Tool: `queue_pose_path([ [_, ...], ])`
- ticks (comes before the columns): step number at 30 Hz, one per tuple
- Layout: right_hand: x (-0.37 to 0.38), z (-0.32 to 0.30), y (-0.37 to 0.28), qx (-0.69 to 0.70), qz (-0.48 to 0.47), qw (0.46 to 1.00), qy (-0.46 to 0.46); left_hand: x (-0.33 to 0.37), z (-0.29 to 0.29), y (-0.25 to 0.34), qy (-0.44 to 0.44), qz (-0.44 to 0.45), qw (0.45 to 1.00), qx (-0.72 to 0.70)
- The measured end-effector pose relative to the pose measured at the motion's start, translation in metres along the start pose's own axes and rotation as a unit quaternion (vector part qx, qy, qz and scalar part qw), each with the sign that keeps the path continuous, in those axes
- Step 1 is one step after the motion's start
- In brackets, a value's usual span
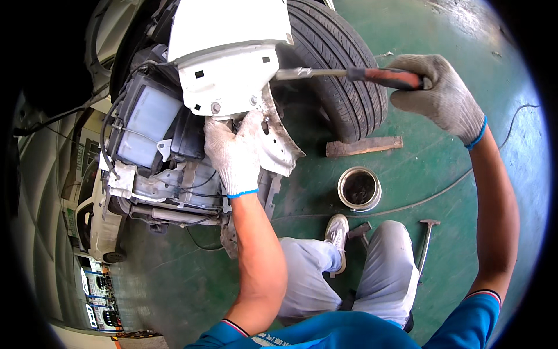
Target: The person uses a hammer and chisel to strike and pry at a metal component on the front undercarriage of a vehicle. They then dip a screwdriver into a can of dark liquid and apply it to the same area.
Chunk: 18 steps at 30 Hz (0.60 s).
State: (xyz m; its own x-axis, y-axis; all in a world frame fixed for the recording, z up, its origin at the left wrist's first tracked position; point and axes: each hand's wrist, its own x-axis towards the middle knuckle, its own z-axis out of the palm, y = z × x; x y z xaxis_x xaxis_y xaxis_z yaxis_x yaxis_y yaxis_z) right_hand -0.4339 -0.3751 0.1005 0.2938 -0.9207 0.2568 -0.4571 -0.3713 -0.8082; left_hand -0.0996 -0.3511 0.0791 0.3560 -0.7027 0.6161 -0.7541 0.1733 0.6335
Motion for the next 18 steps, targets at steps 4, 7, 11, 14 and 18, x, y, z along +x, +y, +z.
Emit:
queue_pose_path([
  [4,-0.017,0.016,0.016,0.134,0.063,0.989,-0.019,-0.001,0.005,-0.004,-0.010,-0.024,0.999,-0.020],
  [7,-0.009,0.036,0.016,0.176,0.043,0.982,-0.056,-0.003,0.009,-0.005,-0.004,-0.028,0.996,-0.079],
  [11,0.001,0.043,0.000,0.182,0.102,0.973,-0.100,-0.002,0.001,0.001,-0.015,-0.037,0.998,-0.048],
  [14,0.006,0.042,0.002,0.195,0.109,0.970,-0.091,-0.003,0.004,-0.003,-0.009,-0.027,0.999,-0.032],
  [18,0.010,0.043,-0.002,0.220,0.114,0.966,-0.078,-0.002,0.002,0.000,-0.016,-0.035,0.999,-0.025],
])
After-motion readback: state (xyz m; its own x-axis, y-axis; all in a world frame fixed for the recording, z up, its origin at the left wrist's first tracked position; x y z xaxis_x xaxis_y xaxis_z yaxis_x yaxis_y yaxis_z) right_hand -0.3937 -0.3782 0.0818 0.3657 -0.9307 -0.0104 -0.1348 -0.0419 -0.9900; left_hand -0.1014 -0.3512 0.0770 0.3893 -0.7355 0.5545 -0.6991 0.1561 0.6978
